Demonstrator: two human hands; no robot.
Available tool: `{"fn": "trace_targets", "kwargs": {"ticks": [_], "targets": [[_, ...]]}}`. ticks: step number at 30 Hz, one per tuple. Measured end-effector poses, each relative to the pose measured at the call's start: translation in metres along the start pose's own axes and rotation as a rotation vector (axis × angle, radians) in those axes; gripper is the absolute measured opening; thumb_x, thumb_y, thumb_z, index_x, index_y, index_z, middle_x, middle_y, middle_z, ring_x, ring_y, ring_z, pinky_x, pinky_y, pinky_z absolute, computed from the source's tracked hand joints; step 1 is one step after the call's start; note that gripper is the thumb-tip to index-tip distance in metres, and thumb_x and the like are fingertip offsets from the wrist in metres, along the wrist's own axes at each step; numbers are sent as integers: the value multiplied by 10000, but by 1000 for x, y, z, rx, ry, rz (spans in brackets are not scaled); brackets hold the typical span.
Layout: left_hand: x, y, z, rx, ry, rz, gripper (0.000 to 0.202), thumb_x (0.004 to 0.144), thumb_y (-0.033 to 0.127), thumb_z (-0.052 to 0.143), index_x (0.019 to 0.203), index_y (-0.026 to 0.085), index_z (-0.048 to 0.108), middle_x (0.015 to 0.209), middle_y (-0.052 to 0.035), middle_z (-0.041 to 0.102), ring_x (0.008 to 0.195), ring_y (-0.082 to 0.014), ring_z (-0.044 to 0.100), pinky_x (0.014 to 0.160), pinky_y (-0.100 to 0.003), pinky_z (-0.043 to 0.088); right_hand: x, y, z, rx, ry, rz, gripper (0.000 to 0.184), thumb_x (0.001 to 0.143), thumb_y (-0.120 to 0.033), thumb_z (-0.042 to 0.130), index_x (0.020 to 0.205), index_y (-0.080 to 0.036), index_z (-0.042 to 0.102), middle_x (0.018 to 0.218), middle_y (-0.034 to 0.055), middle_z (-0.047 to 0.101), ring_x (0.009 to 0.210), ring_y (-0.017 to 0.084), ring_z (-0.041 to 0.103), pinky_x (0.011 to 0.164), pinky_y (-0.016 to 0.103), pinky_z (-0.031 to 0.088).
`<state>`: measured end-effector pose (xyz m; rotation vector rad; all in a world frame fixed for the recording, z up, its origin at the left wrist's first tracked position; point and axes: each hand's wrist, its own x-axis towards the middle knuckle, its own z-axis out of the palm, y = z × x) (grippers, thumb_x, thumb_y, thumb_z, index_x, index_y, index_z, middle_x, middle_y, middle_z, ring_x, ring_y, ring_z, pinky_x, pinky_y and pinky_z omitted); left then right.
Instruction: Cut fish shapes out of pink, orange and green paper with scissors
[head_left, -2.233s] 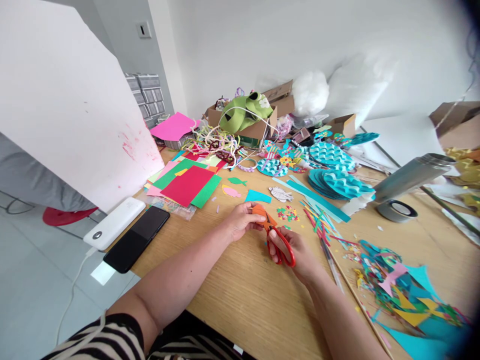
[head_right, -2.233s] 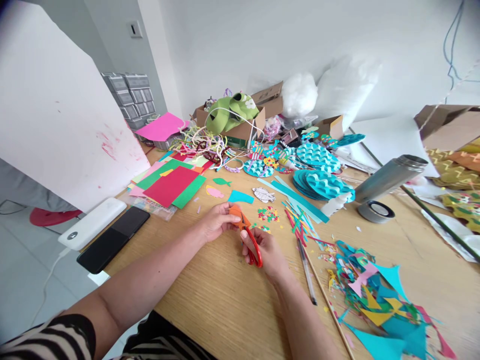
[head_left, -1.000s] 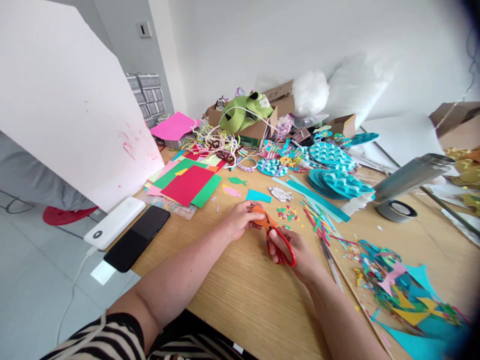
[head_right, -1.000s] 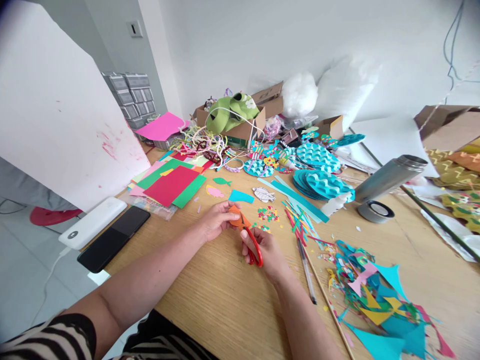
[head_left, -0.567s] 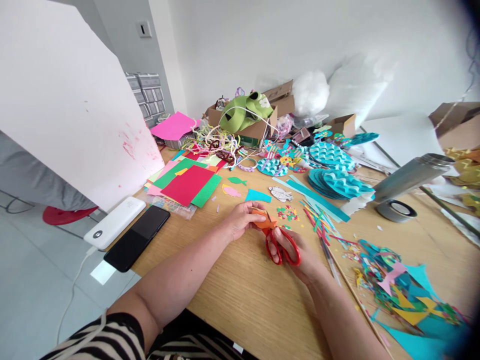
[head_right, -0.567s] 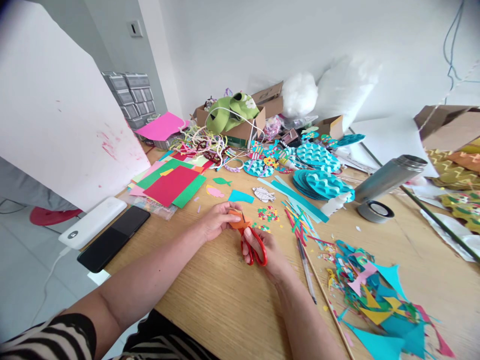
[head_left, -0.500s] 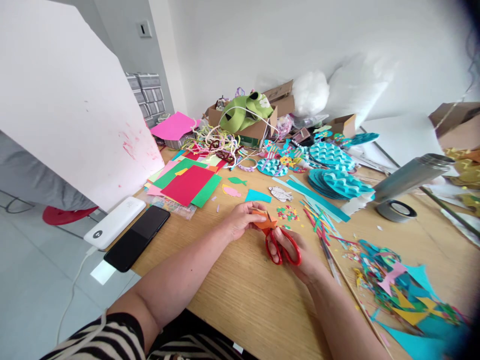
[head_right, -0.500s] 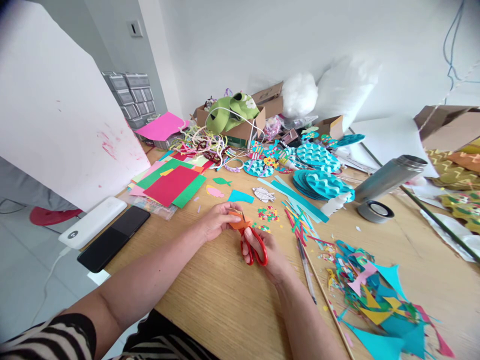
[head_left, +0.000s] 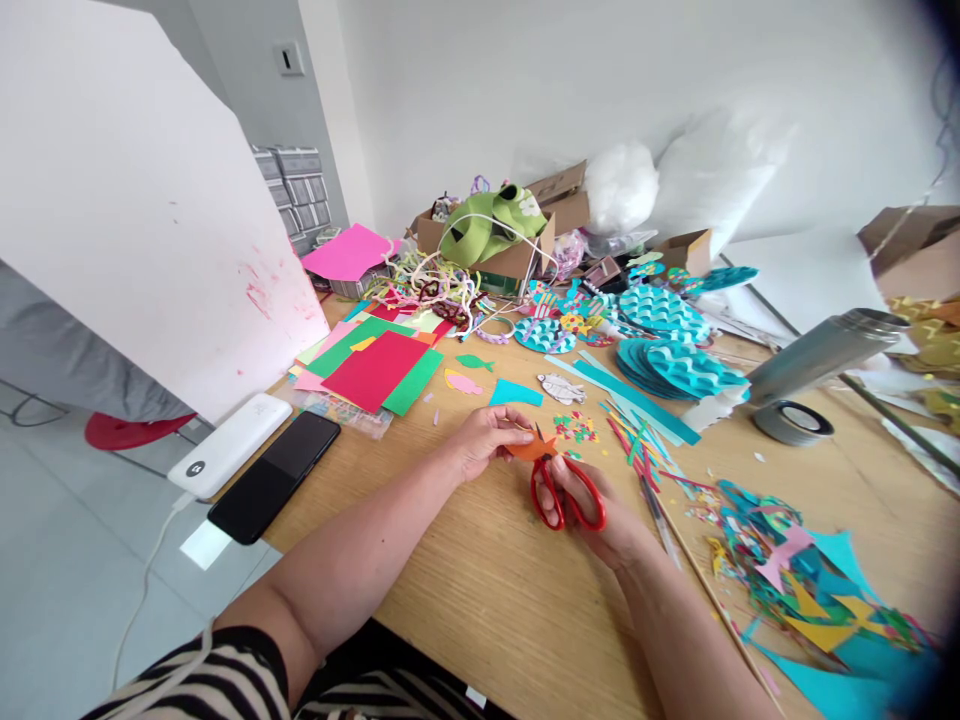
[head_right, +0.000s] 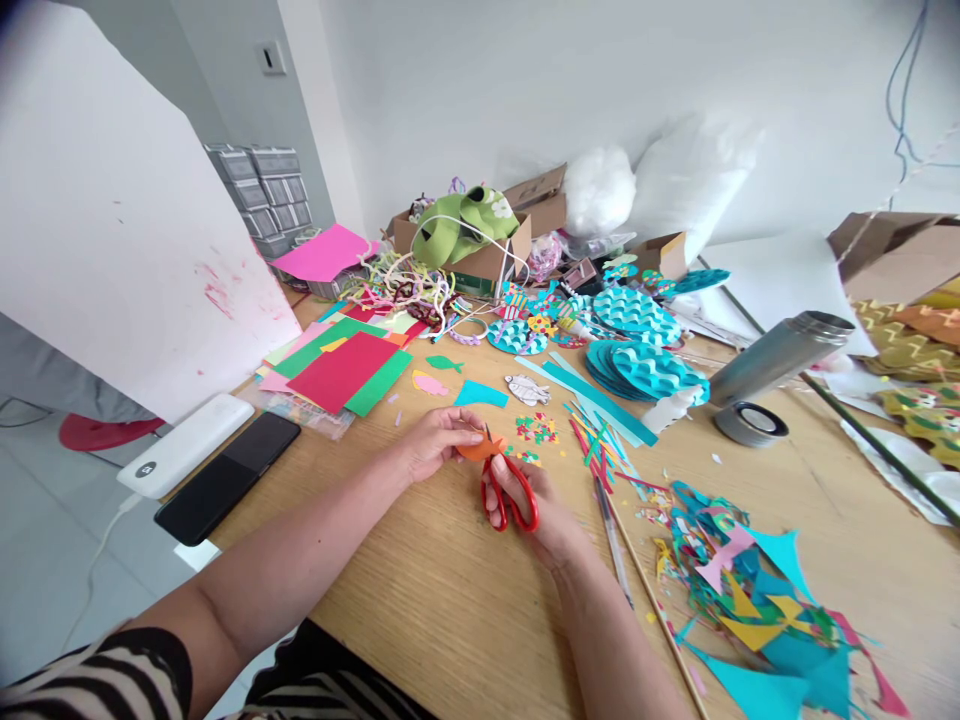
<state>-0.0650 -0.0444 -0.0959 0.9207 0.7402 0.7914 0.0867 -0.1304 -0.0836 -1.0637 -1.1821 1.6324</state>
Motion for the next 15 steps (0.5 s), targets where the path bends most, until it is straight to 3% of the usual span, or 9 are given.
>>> {"fn": "trace_targets", "kwargs": {"ticks": [15], "targets": [[-1,1,-1,-52,-18,-12,402,525,212,827,857,140,613,756,-25,659,620,-136,623,470,-206,451,0,0,0,-40,34,36,514,808,-633,606,607,-160,584,536,14,551,458,101,473,448,215,336]]}}
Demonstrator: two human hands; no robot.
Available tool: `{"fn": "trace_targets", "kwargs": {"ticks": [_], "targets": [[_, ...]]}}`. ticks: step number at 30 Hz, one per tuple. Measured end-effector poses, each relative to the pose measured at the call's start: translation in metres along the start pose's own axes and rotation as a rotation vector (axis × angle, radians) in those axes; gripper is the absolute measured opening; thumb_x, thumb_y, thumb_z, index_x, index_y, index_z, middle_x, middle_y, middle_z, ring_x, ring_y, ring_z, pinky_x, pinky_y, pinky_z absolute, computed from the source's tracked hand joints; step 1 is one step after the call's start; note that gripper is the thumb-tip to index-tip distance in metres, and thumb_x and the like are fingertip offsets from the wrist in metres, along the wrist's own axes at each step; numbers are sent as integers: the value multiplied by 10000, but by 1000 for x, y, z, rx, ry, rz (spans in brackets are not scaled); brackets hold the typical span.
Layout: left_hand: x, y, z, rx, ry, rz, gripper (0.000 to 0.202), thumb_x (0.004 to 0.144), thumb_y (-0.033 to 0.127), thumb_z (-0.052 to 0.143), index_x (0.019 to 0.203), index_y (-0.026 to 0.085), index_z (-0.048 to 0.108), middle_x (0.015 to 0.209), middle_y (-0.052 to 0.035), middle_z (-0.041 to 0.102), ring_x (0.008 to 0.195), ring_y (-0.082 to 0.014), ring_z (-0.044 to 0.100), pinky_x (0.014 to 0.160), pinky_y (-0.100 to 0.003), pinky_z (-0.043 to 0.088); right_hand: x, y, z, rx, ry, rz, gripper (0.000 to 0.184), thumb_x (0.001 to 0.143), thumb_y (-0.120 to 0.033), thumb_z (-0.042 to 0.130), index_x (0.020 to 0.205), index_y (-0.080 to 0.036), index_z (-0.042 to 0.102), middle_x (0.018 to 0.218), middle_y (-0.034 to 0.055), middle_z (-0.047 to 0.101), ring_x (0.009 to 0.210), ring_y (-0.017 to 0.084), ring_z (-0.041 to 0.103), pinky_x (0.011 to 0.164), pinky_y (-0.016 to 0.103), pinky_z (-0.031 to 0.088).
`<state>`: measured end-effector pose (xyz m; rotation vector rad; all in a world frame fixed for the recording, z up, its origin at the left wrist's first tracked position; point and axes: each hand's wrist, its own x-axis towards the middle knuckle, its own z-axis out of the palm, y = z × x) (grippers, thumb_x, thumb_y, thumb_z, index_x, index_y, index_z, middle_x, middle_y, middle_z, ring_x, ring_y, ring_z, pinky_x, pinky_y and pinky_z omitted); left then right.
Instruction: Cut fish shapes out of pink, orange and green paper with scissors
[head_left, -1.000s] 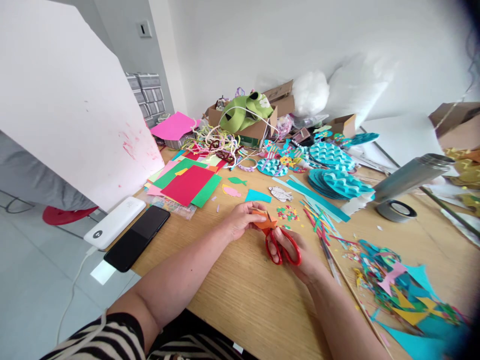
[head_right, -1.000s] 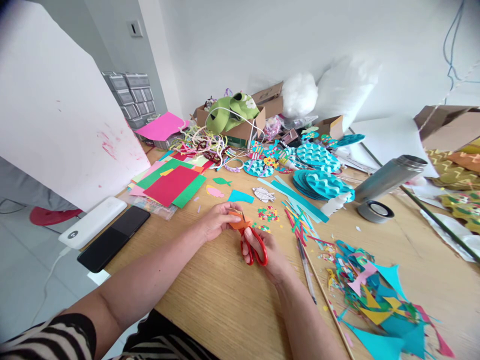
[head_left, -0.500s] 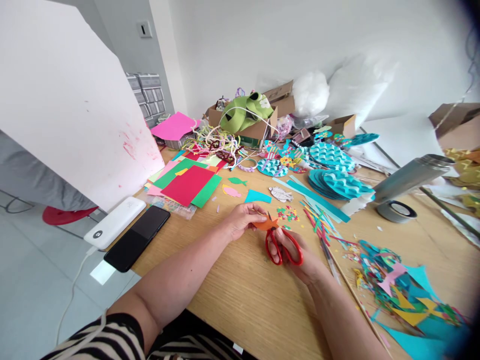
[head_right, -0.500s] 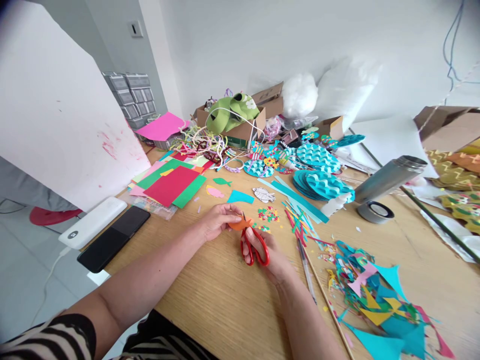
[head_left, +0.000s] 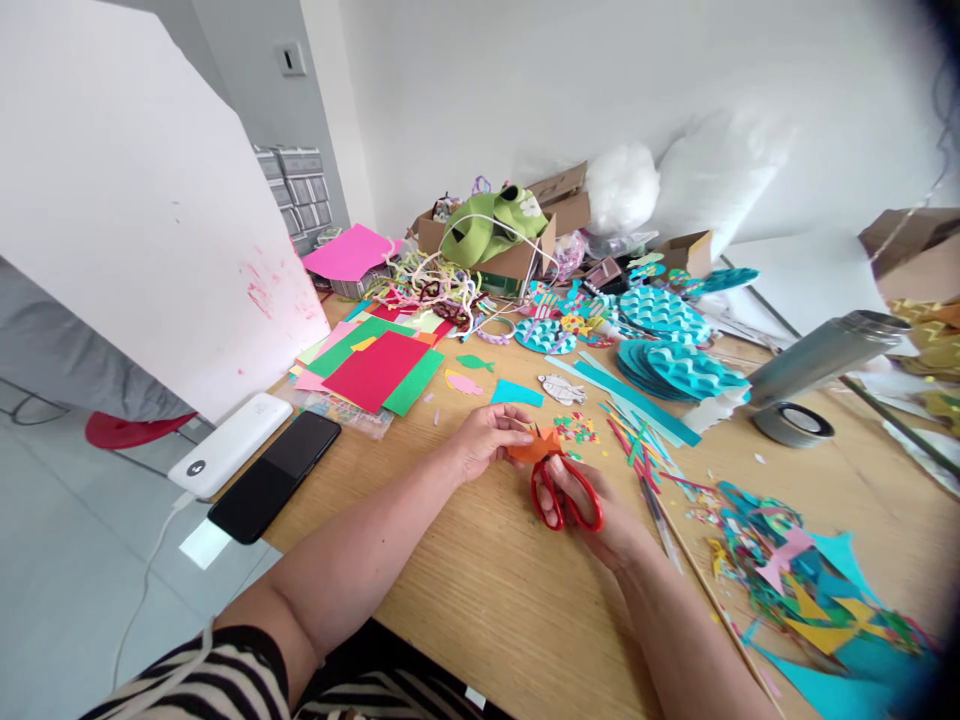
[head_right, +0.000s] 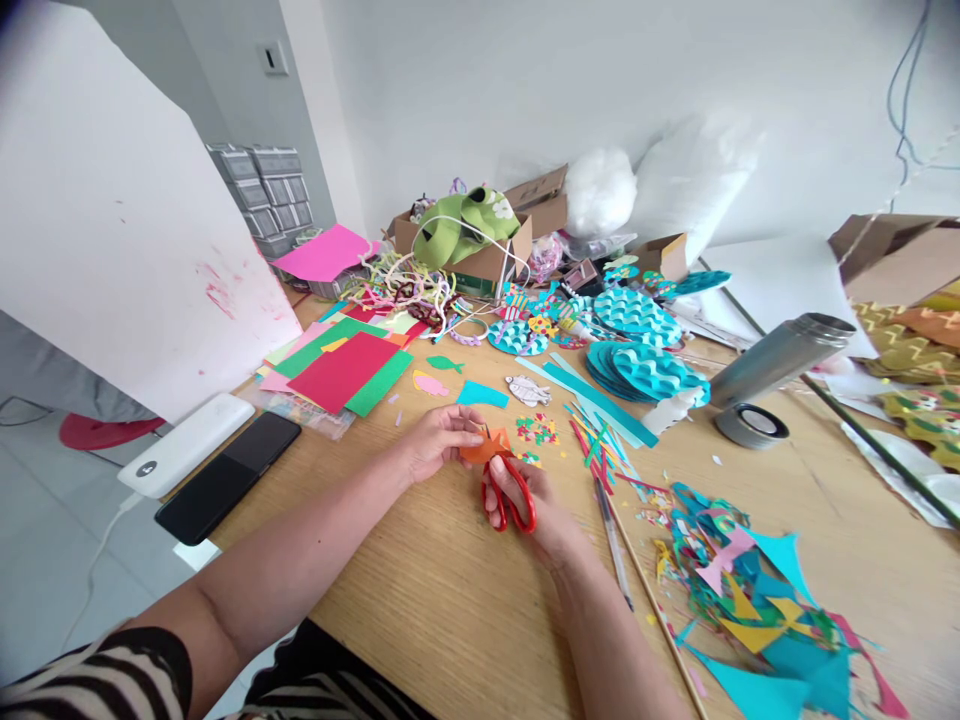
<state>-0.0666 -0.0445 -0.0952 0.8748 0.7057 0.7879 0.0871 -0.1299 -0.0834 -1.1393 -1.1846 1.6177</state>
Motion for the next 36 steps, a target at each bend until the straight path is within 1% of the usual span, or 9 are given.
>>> {"fn": "trace_targets", "kwargs": {"ticks": [6,12,17,22,27,36], "targets": [[-1,0,0,14,16,0,429,528,216,817,892,145,602,734,-13,652,573,-129,610,417,-190,429,0,0,1,-26,9,-6,527,797,-645,610,600,-157,584,532,16,555,453,102,477,449,218,344],[-1,1,2,30,21,4,421,521,222,817,878,143,607,722,-10,640,558,-116,595,397,-176,417,0,0,1,-23,6,-14,517,806,-642,602,618,-160,582,528,15,554,459,104,479,456,222,347],[-1,1,3,55,13,0,424,513,235,816,875,144,613,713,-9,638,531,-91,573,373,-141,345,0,2,0,-7,8,-1,513,804,-657,593,648,-169,568,553,11,555,464,104,475,456,226,348],[-2,2,4,77,12,-7,439,494,244,821,865,146,609,701,-1,639,478,-73,539,346,-138,285,0,3,0,18,0,18,519,786,-669,605,655,-169,559,561,6,543,464,101,468,457,228,345],[-4,3,4,77,1,-10,452,492,256,831,868,146,605,679,7,629,467,-74,528,351,-154,294,0,1,-2,19,-20,13,500,804,-643,606,664,-165,563,587,11,551,480,103,485,465,228,359],[-3,2,4,56,-39,-23,479,483,259,849,876,145,600,655,24,610,469,-69,531,376,-150,308,-5,-10,-4,-90,-57,11,517,791,-650,613,631,-159,584,552,15,548,485,104,473,468,222,350]]}}
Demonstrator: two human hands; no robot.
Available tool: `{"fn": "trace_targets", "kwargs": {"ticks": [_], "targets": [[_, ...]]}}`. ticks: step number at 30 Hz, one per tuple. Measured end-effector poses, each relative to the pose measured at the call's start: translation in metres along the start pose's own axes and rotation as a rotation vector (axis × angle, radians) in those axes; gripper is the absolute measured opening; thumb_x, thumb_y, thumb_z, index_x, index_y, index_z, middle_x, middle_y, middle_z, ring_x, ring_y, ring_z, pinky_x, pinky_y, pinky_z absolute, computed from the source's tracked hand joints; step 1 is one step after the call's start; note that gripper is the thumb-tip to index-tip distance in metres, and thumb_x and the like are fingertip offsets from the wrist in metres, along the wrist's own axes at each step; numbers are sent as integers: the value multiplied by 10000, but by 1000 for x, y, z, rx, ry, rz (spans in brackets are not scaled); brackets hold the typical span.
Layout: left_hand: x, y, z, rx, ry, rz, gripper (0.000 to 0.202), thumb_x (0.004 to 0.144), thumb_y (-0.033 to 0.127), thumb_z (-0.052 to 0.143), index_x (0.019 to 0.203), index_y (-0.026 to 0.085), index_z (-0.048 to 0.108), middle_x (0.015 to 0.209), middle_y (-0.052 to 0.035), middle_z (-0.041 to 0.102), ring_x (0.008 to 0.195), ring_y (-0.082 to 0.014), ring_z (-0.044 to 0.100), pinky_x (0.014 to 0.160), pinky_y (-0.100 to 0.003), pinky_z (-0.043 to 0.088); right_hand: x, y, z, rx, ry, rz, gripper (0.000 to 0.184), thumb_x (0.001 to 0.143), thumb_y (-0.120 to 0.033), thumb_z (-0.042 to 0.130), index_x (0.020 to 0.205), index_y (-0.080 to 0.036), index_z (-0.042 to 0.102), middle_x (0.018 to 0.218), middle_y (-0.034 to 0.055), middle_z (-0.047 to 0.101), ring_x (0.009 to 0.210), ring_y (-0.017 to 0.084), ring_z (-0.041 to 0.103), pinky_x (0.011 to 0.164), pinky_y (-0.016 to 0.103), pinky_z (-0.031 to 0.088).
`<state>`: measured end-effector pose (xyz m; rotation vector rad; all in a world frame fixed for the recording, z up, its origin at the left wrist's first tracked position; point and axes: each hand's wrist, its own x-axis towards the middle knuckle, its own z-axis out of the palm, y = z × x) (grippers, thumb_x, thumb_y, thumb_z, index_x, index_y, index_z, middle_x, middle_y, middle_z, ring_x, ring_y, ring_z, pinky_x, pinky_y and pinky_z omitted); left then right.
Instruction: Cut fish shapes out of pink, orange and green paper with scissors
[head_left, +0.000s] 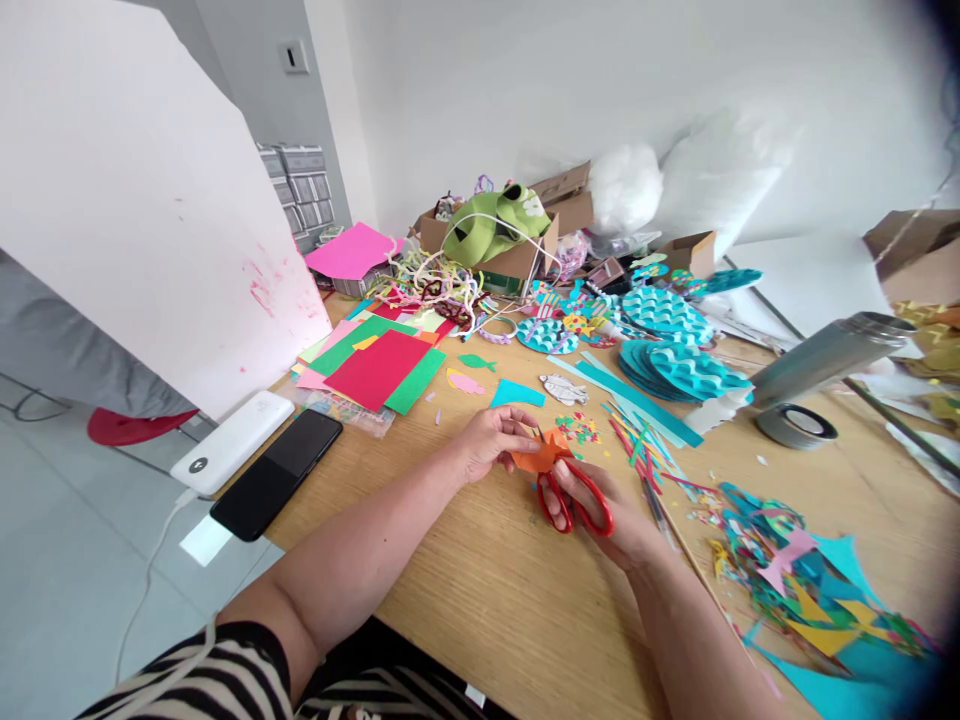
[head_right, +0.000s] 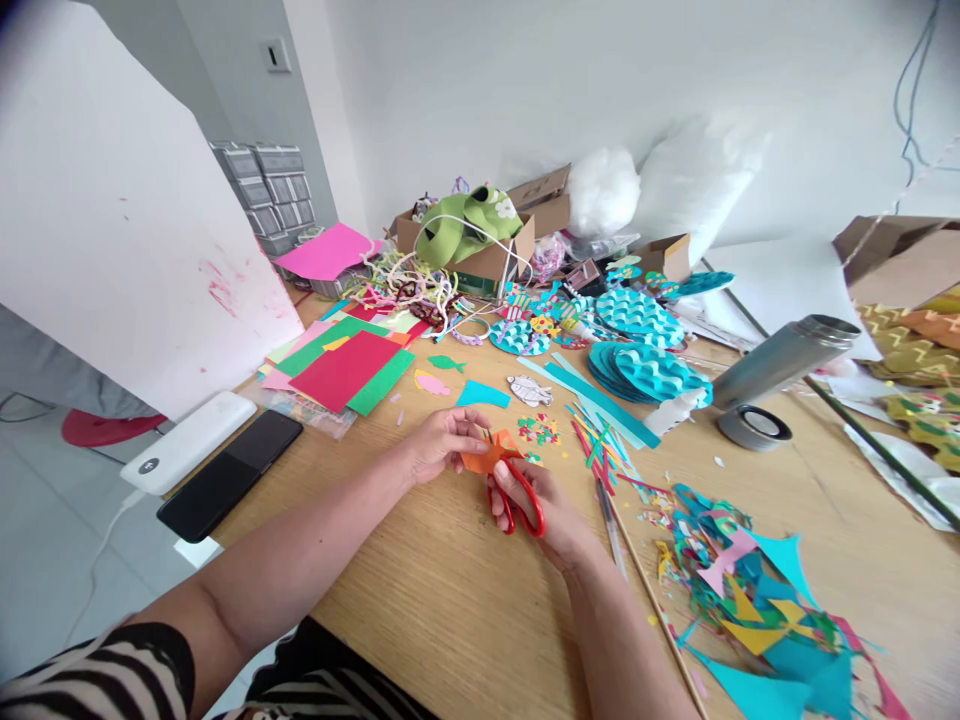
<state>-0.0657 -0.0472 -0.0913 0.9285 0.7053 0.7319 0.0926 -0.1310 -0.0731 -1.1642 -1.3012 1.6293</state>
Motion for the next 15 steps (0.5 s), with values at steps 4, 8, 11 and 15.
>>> {"fn": "trace_targets", "kwargs": {"ticks": [4,8,11,15], "targets": [[0,0,0,-17,-17,0,484,488,250,854,884,144,596,648,30,600,465,-64,522,380,-151,307,-1,0,-2,-10,-18,9,530,802,-651,598,614,-156,584,543,18,546,482,102,469,471,220,348],[0,0,-1,-21,-23,1,489,490,247,856,892,143,597,653,30,603,466,-65,521,379,-155,313,-1,1,-4,-4,-25,11,518,812,-637,598,622,-155,585,549,15,547,485,103,469,471,220,339],[0,-1,-2,-25,-25,-5,489,494,242,857,898,145,598,655,28,606,474,-71,529,381,-158,321,-1,2,-5,-4,-21,14,518,814,-637,596,616,-159,579,548,16,547,488,105,466,471,223,338],[0,0,-1,-24,-22,-6,506,484,244,864,902,142,599,642,31,599,468,-73,523,379,-165,320,-1,2,-4,-3,-21,18,522,813,-641,593,607,-162,577,546,18,545,485,104,453,465,225,332]]}}
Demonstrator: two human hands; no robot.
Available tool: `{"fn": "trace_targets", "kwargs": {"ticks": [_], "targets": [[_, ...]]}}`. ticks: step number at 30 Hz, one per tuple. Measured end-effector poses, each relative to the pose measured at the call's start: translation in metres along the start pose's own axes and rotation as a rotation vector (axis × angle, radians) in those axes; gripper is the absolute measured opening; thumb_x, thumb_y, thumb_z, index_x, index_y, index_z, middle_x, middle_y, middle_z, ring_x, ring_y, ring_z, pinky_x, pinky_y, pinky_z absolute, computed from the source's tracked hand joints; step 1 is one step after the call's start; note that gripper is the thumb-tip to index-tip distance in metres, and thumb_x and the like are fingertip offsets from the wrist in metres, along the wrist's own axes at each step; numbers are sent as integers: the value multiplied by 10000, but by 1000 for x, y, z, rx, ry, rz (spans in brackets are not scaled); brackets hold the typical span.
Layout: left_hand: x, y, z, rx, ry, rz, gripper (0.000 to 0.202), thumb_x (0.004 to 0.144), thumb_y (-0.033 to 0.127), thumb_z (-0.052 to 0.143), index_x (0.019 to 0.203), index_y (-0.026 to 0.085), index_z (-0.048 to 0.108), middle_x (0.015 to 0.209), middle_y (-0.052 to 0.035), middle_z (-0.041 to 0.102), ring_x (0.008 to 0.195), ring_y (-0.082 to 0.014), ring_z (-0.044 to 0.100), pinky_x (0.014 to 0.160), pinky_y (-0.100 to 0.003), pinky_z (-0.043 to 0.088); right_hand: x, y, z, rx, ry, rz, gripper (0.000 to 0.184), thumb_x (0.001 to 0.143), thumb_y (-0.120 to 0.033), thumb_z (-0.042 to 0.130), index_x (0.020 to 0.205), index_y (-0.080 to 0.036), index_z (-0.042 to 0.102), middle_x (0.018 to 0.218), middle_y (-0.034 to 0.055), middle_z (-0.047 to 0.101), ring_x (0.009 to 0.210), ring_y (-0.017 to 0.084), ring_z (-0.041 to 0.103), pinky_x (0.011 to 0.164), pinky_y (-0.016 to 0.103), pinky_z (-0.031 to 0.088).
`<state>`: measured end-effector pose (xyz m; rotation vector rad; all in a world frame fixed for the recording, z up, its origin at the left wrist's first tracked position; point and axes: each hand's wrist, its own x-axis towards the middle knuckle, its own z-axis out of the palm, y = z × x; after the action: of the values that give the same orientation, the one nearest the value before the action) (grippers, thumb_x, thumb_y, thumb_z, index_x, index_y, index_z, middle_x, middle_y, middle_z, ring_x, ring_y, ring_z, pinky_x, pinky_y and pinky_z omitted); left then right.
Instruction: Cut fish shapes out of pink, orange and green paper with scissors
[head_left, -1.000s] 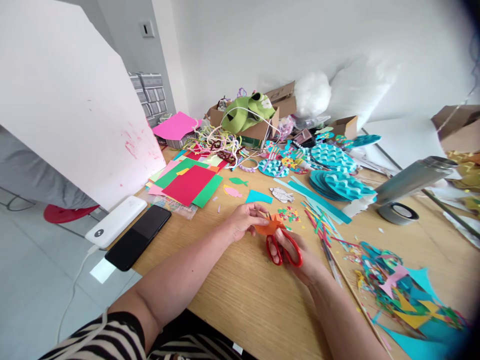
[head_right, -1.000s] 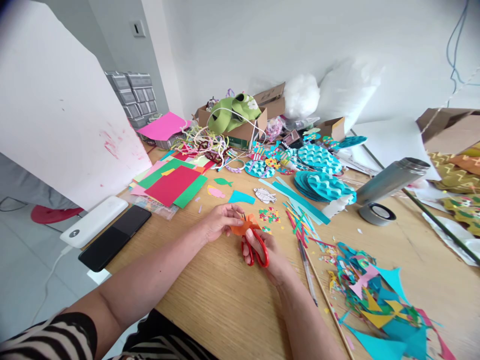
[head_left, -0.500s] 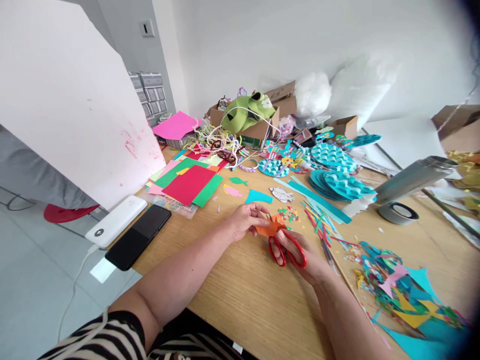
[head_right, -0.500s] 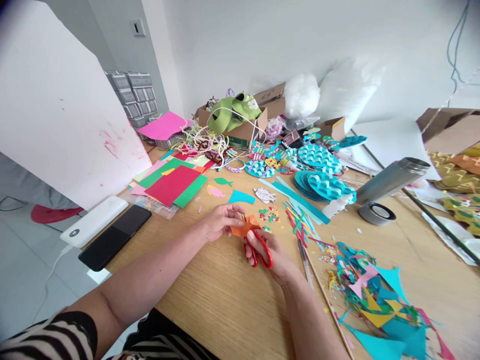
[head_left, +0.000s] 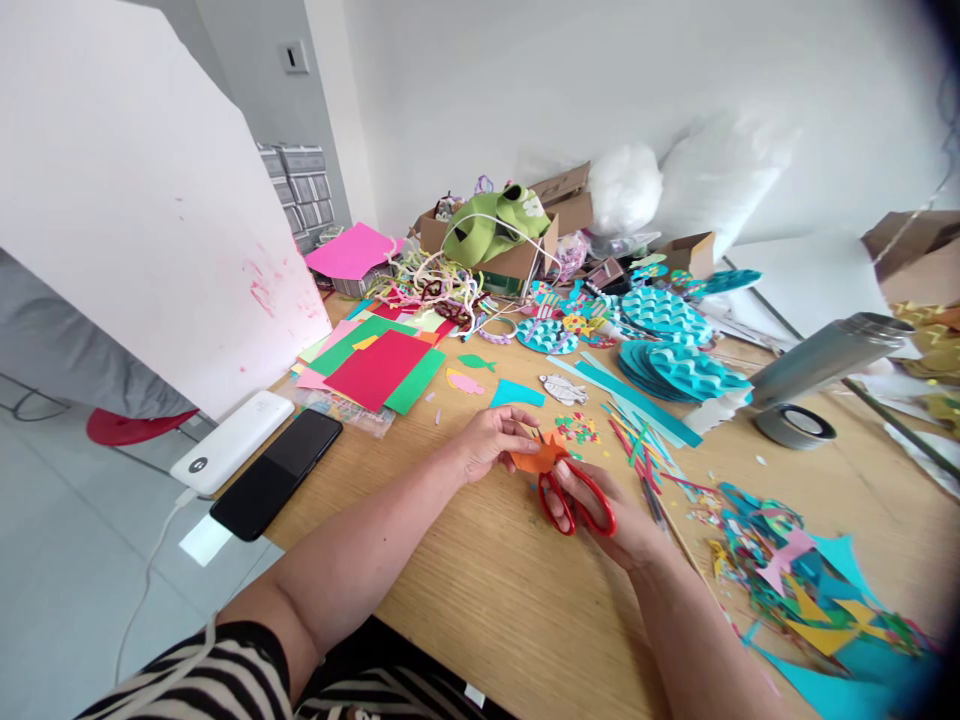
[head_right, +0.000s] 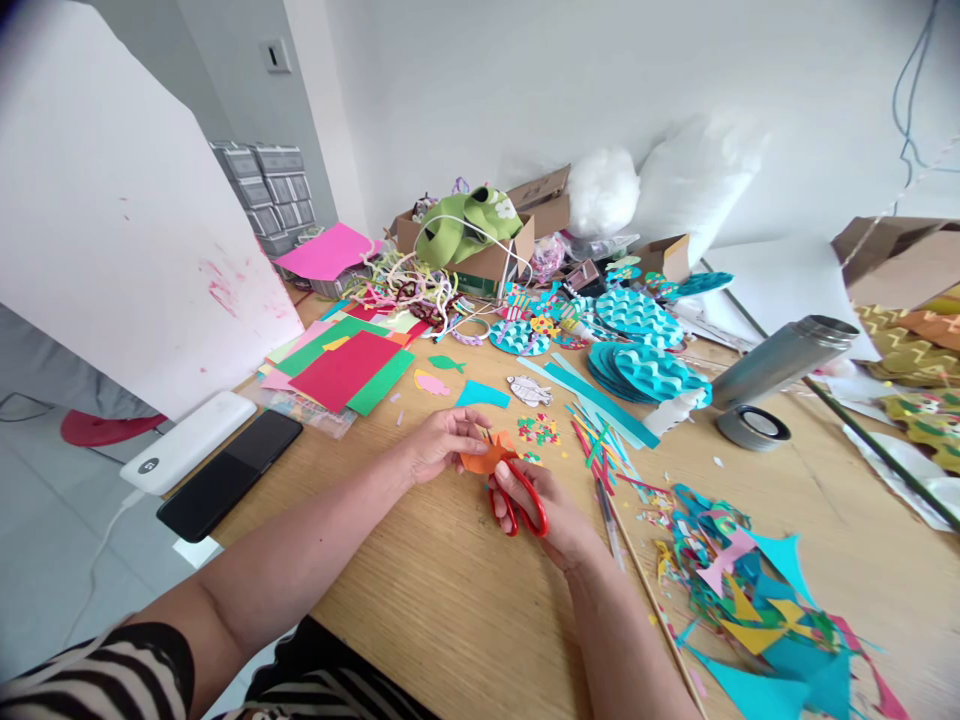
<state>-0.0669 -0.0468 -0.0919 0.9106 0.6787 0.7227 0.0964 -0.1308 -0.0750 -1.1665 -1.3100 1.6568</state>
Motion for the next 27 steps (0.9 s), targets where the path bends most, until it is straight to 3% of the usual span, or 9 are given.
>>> {"fn": "trace_targets", "kwargs": {"ticks": [27], "targets": [[0,1,-1,-6,-25,0,533,479,244,874,916,139,588,626,39,596,473,-74,528,404,-169,353,0,7,-6,44,-26,-12,481,829,-584,621,630,-149,564,555,-1,532,442,72,447,441,203,313]]}}
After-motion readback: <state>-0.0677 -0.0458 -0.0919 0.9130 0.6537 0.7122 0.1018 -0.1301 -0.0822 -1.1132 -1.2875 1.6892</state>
